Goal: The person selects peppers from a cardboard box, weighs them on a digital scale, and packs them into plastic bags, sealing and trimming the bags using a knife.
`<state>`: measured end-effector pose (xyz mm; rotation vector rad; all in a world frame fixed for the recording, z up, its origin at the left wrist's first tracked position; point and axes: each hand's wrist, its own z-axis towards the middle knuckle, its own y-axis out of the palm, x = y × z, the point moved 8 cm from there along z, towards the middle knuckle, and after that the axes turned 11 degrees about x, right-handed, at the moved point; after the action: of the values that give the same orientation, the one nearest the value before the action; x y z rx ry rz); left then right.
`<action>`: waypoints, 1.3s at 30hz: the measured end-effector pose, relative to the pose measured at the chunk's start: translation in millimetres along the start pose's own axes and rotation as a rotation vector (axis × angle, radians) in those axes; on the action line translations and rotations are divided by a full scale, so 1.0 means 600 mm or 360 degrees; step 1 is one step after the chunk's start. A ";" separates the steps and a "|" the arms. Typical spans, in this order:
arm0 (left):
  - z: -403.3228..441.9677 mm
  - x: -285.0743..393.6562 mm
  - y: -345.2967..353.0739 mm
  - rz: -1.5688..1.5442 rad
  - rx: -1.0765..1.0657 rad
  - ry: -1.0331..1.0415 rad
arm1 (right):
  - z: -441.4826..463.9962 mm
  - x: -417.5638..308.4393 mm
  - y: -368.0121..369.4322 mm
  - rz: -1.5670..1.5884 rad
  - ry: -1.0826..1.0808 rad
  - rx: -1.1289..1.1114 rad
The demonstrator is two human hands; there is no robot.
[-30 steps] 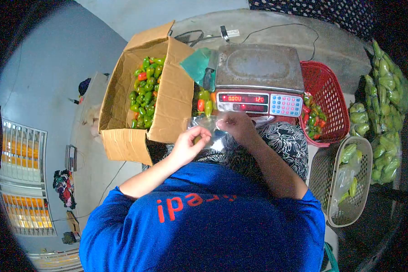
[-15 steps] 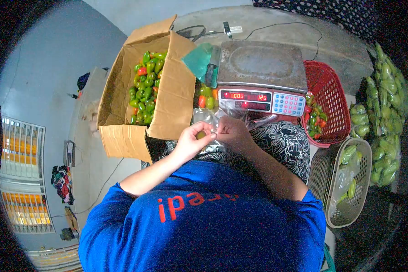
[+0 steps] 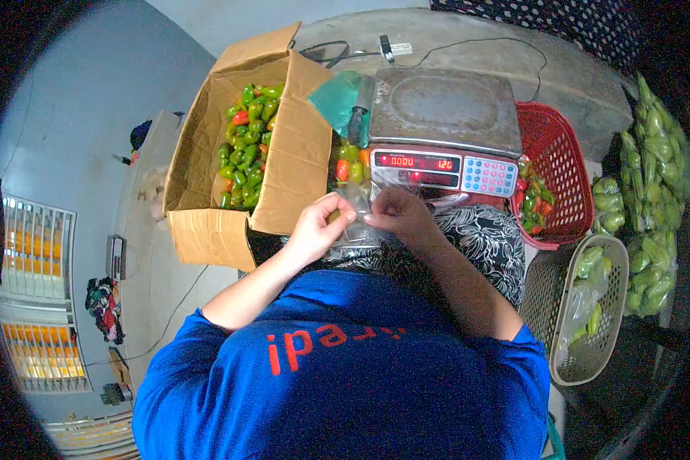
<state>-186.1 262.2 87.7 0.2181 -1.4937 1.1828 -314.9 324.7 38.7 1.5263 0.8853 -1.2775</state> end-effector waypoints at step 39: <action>0.026 -0.047 -0.068 -0.0019 0.0307 -0.0062 | 0.030 0.007 -0.055 0.0358 0.0216 -0.0019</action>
<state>-158.3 217.9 88.9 0.3819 -1.4099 1.3207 -350.5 318.1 27.6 1.6669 0.7796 -1.0153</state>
